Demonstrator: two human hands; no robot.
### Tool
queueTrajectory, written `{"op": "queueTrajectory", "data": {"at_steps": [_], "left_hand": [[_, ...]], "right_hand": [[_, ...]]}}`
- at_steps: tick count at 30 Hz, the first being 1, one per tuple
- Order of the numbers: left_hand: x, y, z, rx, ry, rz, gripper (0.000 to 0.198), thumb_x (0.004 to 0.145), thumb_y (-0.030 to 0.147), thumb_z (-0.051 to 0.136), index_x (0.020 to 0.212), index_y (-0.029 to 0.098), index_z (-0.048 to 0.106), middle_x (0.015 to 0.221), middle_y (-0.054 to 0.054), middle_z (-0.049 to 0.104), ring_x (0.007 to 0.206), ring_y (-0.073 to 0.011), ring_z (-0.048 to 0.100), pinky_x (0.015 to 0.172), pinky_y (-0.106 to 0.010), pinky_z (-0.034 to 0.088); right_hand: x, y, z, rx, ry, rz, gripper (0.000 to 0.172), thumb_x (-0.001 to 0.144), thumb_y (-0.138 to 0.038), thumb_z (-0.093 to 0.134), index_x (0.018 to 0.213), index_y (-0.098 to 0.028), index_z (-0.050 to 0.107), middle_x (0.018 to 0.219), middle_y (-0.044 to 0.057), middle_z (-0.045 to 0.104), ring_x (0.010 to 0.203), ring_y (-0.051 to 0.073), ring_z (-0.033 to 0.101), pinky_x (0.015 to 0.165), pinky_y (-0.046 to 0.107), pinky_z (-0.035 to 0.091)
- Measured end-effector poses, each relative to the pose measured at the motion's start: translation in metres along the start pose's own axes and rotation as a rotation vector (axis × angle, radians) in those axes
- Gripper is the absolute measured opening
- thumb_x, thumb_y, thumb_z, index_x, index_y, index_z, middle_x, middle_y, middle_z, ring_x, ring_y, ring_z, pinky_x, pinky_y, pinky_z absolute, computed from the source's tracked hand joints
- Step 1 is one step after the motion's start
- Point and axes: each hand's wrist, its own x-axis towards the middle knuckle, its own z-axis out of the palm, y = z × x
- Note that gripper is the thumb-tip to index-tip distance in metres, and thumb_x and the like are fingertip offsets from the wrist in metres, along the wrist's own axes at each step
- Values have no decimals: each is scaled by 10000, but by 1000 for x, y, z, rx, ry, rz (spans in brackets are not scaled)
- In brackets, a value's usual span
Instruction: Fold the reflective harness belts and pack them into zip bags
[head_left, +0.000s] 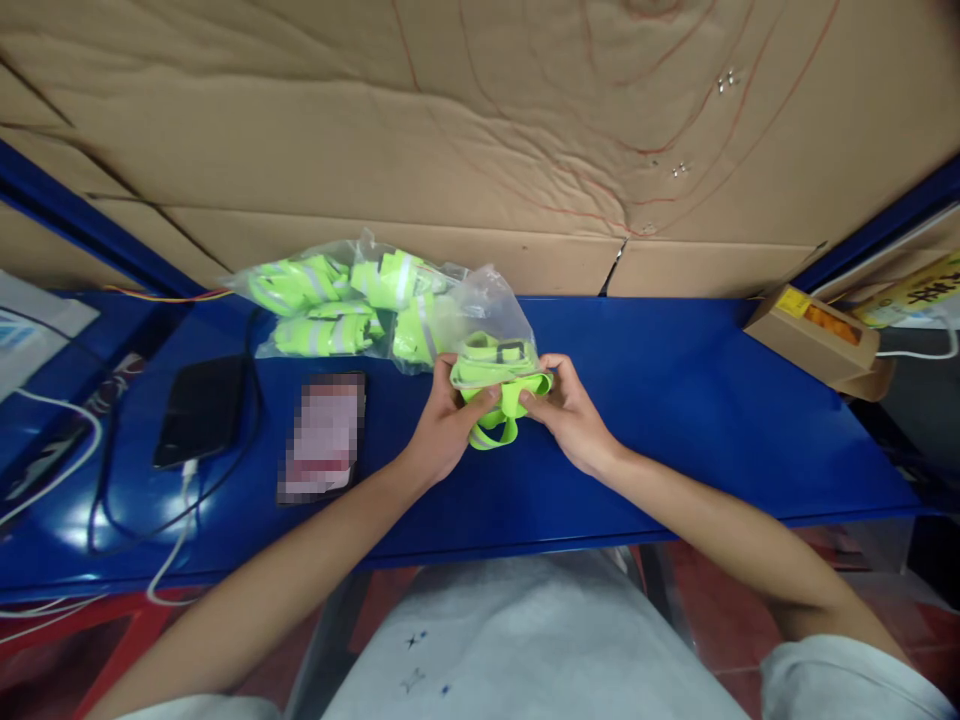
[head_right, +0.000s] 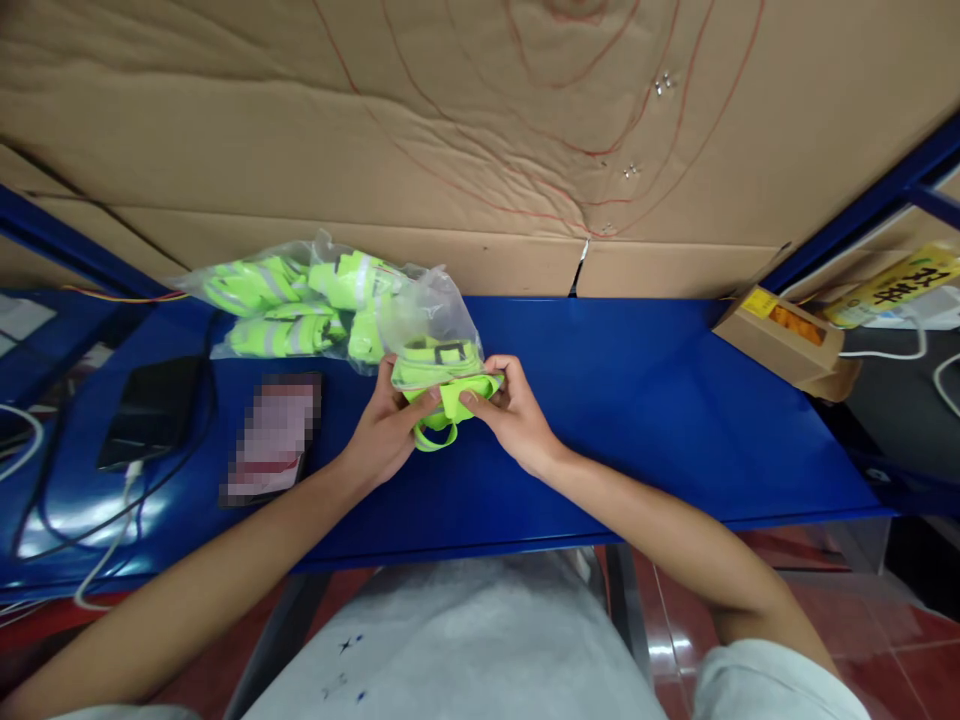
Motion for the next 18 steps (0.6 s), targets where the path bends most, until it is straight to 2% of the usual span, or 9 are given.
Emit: {"op": "queueTrajectory", "data": {"at_steps": [3, 7, 9, 11, 13, 15, 18], "left_hand": [[1, 3, 0, -68, 12, 11, 564, 692, 246, 943, 1061, 259, 516, 1040, 50, 706, 974, -133, 697, 859, -240, 550], [3, 14, 4, -205, -67, -67, 485, 796, 456, 863, 1142, 213, 625, 1204, -64, 735, 1159, -250, 694, 952, -337, 565], [5, 17, 6, -209, -32, -87, 450, 820, 423, 847, 1161, 193, 663, 1228, -87, 744, 1217, -283, 679, 1001, -364, 554], [7, 16, 8, -215, 17, -100, 459, 794, 318, 873, 1193, 202, 678, 1213, -70, 758, 1211, -279, 687, 1013, -360, 549], [8, 13, 8, -240, 48, -94, 510, 771, 265, 887, 1232, 222, 675, 1194, -47, 767, 1165, -254, 709, 990, -333, 554], [9, 12, 6, -249, 84, -84, 532, 764, 241, 890, 1250, 236, 672, 1155, -25, 775, 1077, -211, 732, 933, -291, 562], [9, 15, 2, -240, 101, -101, 458, 770, 266, 885, 1187, 208, 705, 1060, -22, 785, 941, -173, 740, 849, -257, 564]], "right_hand": [[7, 2, 4, -11, 106, 10, 543, 817, -525, 811, 1101, -272, 423, 939, -30, 591, 758, 124, 603, 712, 267, 573], [17, -2, 0, -188, 224, -89, 450, 825, -486, 797, 1096, -256, 521, 872, -22, 616, 696, 128, 585, 645, 263, 542], [20, -3, 2, -247, 268, -120, 438, 832, -457, 788, 1118, -259, 522, 876, -16, 649, 709, 140, 616, 649, 272, 550], [20, -4, 8, -312, 321, -205, 372, 846, -409, 773, 1085, -254, 533, 959, 9, 692, 809, 158, 673, 712, 287, 578], [18, -4, 17, -369, 367, -318, 225, 885, -345, 719, 1020, -238, 574, 1074, 43, 714, 955, 177, 707, 824, 310, 599], [12, -4, 27, -433, 353, -397, 118, 937, -283, 635, 1040, -225, 632, 1215, 82, 712, 1127, 199, 703, 966, 352, 591], [0, -1, 40, -598, 193, -434, 320, 1006, -292, 556, 1302, -213, 645, 1494, 139, 585, 1429, 238, 546, 1175, 434, 486]]}}
